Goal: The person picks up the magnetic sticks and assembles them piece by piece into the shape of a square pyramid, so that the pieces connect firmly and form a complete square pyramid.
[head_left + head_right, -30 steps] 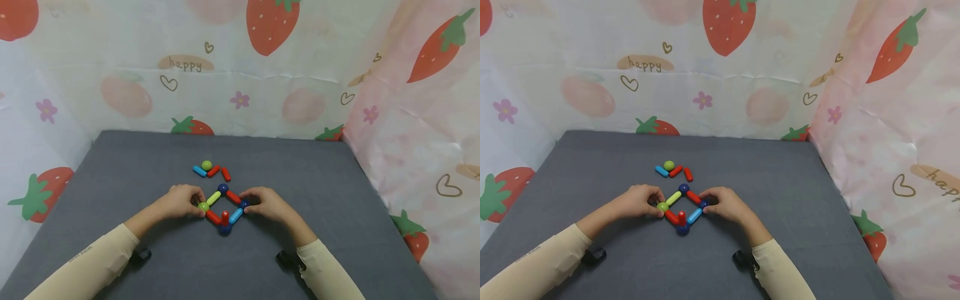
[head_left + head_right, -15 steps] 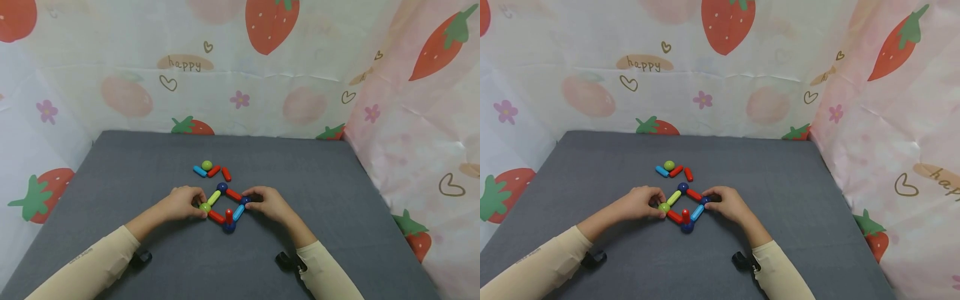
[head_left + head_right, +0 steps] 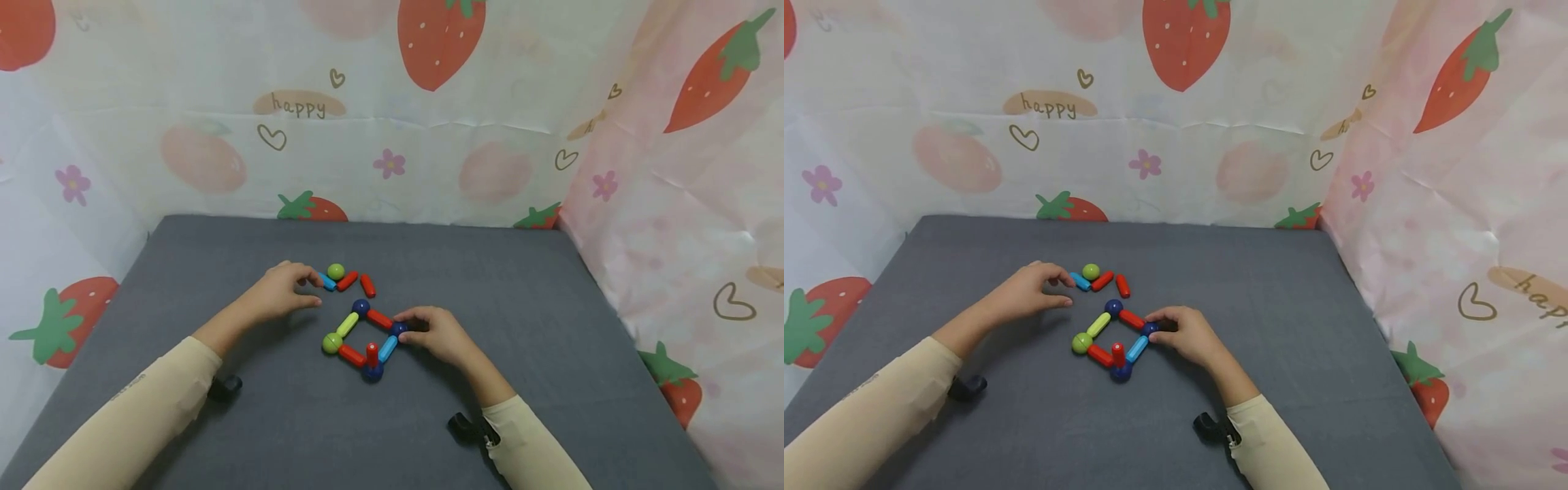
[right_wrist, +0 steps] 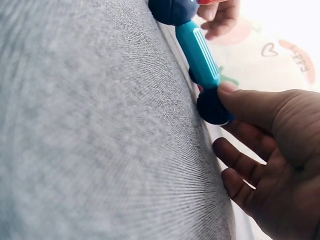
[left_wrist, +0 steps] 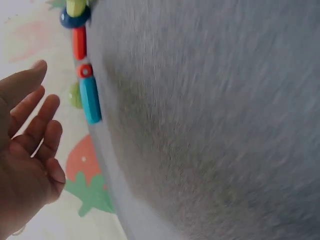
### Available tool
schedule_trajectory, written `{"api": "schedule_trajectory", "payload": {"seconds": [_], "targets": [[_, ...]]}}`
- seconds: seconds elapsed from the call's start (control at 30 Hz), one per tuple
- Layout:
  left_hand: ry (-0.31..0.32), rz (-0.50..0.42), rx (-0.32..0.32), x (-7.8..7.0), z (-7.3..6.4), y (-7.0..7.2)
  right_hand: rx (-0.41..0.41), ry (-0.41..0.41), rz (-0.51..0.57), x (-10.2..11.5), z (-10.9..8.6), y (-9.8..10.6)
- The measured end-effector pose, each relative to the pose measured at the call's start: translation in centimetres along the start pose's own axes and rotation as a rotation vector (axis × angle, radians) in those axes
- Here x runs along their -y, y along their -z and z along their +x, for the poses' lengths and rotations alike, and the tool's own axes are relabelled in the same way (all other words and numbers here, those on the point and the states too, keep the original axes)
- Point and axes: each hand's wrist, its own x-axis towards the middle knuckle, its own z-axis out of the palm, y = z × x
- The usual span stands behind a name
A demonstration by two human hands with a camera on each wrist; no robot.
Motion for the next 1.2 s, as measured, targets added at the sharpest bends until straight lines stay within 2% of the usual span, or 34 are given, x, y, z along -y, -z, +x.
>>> {"api": "schedule_trajectory", "payload": {"seconds": [0.17,0.33,0.47,0.67,0.8,0.93,1.2], "targets": [[-0.024,0.05,-0.038,0.9,1.5,0.3,-0.007,0.002,0.001,0.0,-0.1,0.0],[-0.016,0.104,-0.035,1.7,3.2,0.1,-0.006,0.004,0.006,0.0,-0.2,0.1],[0.001,0.121,-0.018,2.3,4.1,-0.1,-0.004,0.0,0.011,0.0,-0.2,0.1],[0.002,0.103,0.013,3.2,4.8,-0.3,-0.002,0.008,0.018,-0.1,-0.2,0.0],[-0.019,0.104,0.043,3.7,5.2,-0.5,-0.003,0.009,0.019,-0.1,-0.2,0.0],[-0.032,0.096,0.066,3.7,5.3,-0.7,0.0,0.001,0.016,-0.2,-0.2,0.0],[-0.017,0.085,0.105,3.3,5.3,-0.7,-0.007,-0.005,0.025,-0.3,-0.1,-0.1]]}}
